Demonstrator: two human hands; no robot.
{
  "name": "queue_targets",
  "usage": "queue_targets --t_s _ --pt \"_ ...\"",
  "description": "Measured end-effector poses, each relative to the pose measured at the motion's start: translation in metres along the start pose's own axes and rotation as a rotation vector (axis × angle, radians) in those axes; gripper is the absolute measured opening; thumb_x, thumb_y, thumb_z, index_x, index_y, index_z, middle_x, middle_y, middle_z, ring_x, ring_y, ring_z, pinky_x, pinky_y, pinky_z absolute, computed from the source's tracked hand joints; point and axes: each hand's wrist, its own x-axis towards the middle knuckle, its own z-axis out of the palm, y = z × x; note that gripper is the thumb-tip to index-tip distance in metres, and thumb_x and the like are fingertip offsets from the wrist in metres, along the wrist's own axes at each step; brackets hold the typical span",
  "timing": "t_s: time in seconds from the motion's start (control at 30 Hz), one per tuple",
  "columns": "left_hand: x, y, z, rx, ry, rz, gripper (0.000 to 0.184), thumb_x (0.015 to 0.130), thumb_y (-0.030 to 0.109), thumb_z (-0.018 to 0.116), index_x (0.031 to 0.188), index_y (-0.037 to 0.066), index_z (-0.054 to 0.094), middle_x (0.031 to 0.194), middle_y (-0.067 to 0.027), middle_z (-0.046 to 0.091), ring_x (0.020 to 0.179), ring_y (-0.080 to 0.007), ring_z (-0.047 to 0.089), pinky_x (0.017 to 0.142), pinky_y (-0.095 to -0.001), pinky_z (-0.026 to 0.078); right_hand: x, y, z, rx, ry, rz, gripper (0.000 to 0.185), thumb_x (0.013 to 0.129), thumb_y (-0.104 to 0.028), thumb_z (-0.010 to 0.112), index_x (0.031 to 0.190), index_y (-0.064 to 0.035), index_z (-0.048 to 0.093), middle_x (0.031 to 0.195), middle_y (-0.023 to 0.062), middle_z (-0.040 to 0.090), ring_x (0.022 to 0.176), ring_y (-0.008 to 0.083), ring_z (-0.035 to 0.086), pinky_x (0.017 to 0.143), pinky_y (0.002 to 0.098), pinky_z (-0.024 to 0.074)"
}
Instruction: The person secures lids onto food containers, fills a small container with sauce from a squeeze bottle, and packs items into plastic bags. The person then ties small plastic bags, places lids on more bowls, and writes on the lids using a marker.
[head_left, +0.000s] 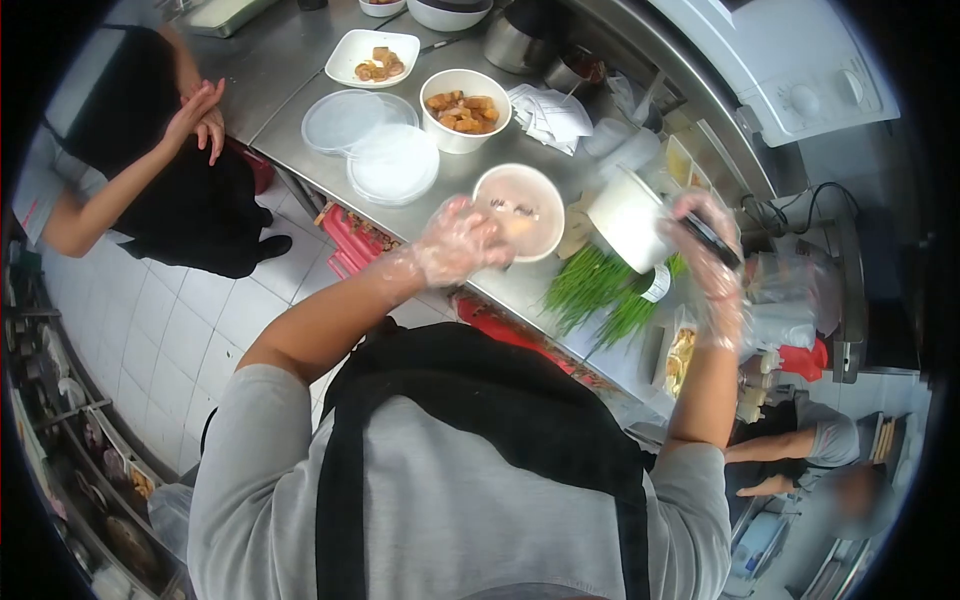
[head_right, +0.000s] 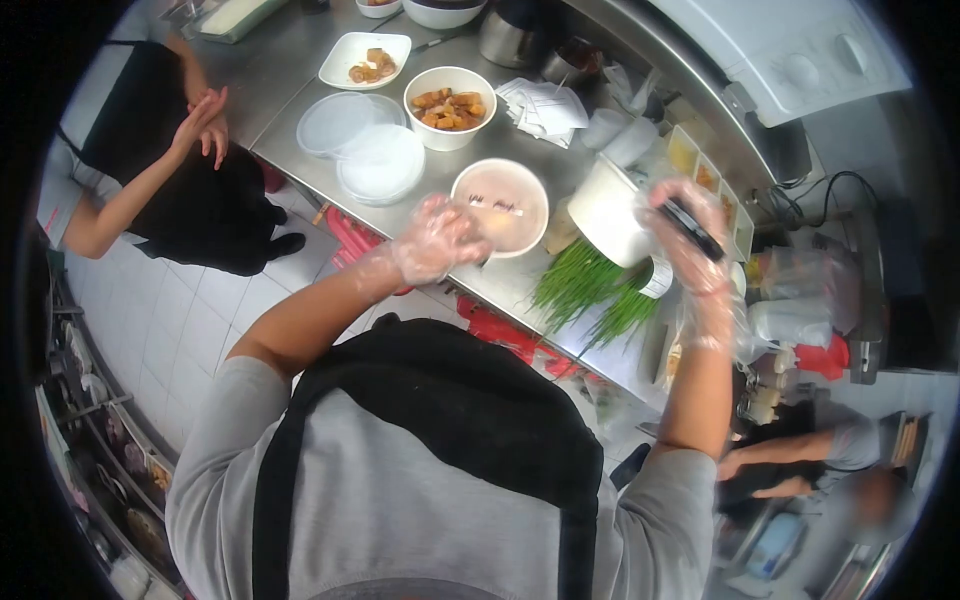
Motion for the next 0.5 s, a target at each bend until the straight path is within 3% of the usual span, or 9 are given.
queue_targets --t_s 0.07,0.1,0.2,0.27,0.33,0.43,0.5 --pt "0.025 0.000 0.009 -0.004 -0.064 -0.065 0.035 0.074 0.020 0.061 0.109 0.026 0.058 0.107 -0.0014 0.057 0.111 -0.0224 0.052 0.095 -0.0432 0.036 -0.015 -0.018 -0.011 0.062 0.016 0.035 0.020 0.073 0.008 0.063 0.083 -0.0067 0.054 0.084 0.0010 0.055 0.076 0.0109 0.053 0.069 0.0248 0.0441" --pt "0.035 0.004 0.009 -0.158 -0.044 -0.173 0.032 0.081 0.018 0.059 0.112 0.019 0.058 0.112 -0.0056 0.056 0.110 -0.0270 0.052 0.097 -0.0476 0.036 -0.020 -0.023 -0.014 0.072 0.013 0.046 0.022 0.072 0.011 0.061 0.083 -0.0061 0.054 0.086 0.0016 0.056 0.076 0.0113 0.054 0.069 0.0244 0.0446" --pt "0.064 0.049 -0.067 -1.238 0.010 -0.832 0.027 0.087 0.016 0.057 0.115 0.018 0.058 0.118 -0.0094 0.055 0.110 -0.0320 0.052 0.099 -0.0455 0.038 -0.034 -0.024 -0.005 0.111 -0.003 0.077 0.022 0.071 0.012 0.059 0.084 -0.0059 0.055 0.086 0.0022 0.057 0.076 0.0118 0.055 0.070 0.0246 0.0450" --pt "0.066 0.081 -0.082 -1.950 0.098 -1.141 0.029 0.094 0.020 0.055 0.121 0.011 0.052 0.120 -0.0123 0.054 0.110 -0.0297 0.051 0.099 -0.0395 0.040 -0.038 -0.031 0.014 -0.019 0.002 0.044 0.022 0.071 0.013 0.057 0.084 -0.0056 0.056 0.082 0.0030 0.058 0.077 0.0127 0.058 0.070 0.0255 0.0461" --pt "0.063 0.077 -0.105 -1.686 -0.186 -0.992 0.037 0.096 0.027 0.054 0.123 0.002 0.045 0.120 -0.0131 0.053 0.114 -0.0221 0.049 0.099 -0.0353 0.041 -0.042 -0.021 0.038 -0.070 -0.002 -0.053 0.024 0.070 0.013 0.059 0.083 -0.0065 0.057 0.081 0.0056 0.061 0.076 0.0172 0.061 0.070 0.0279 0.0475" --pt "0.061 0.093 -0.085 -2.047 0.092 -1.478 0.033 0.093 0.023 0.056 0.118 0.002 0.049 0.120 -0.0144 0.054 0.114 -0.0256 0.050 0.100 -0.0356 0.040 -0.048 -0.030 0.082 -0.181 0.110 -0.198 0.028 0.067 0.014 0.063 0.084 -0.0089 0.059 0.082 0.0079 0.062 0.076 0.0233 0.063 0.070 0.0312 0.0494" --pt "0.045 0.082 -0.085 -1.304 -0.332 -1.138 0.031 0.093 0.022 0.055 0.117 0.002 0.050 0.120 -0.0134 0.055 0.112 -0.0247 0.050 0.099 -0.0346 0.040 -0.054 -0.027 0.108 -0.222 0.142 -0.279 0.030 0.063 0.013 0.066 0.083 -0.0093 0.060 0.080 0.0075 0.061 0.077 0.0240 0.063 0.069 0.0318 0.0495"
